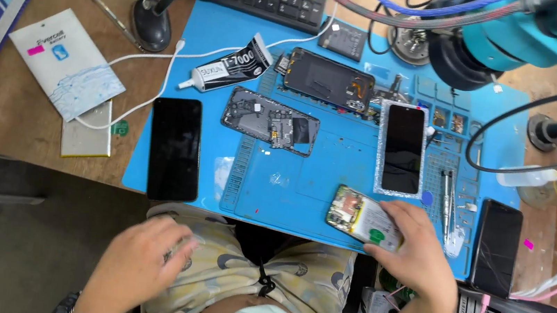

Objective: The person handles a smartphone, removes the back cover, and uses a screwdriver to remove screws from the internal frame. They then use tweezers to lift and remove small components from the device's interior.

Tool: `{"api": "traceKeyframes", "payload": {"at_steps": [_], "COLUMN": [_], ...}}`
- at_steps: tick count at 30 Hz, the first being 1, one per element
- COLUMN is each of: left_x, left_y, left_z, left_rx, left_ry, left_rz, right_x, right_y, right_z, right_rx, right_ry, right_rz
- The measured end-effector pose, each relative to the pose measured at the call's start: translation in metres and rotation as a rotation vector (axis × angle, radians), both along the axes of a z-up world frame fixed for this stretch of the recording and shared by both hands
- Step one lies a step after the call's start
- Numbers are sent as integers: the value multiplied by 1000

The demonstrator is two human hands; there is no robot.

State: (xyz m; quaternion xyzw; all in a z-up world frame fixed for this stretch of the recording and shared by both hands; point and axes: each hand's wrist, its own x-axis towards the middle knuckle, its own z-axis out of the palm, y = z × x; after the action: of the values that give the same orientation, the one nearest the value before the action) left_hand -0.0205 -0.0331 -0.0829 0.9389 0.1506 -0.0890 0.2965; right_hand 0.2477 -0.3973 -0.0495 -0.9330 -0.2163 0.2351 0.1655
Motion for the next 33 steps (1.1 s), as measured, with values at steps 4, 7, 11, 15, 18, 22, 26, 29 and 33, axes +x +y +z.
{"api": "traceKeyframes", "payload": {"at_steps": [4,7,11,15,18,22,26,29,33], "left_x": [25,55,88,98,96,90,68,56,56], "left_y": [11,24,31,32,37,42,50,36,-16], "left_z": [25,25,-2,-8,8,49,19,-4,1], "left_rx": [165,314,670,637,506,88,-357,-694,-723], "left_ry": [-165,-112,-123,-163,-121,34,-154,-453,-577], "left_rz": [280,404,408,441,462,628,720,624,413], "right_x": [2,3,2,0,0,6,7,-5,-75], "right_y": [-7,-8,-10,-12,-17,-24,-21,-26,40], "right_z": [11,13,8,7,3,-5,-2,-12,12], "right_rx": [-44,-125,-155,-140,-109,-100,-120,-40,703], "right_ry": [19,55,10,-7,-16,-45,-54,-247,-251], "right_rz": [-59,-128,-121,-136,-133,-57,-45,33,-221]}}
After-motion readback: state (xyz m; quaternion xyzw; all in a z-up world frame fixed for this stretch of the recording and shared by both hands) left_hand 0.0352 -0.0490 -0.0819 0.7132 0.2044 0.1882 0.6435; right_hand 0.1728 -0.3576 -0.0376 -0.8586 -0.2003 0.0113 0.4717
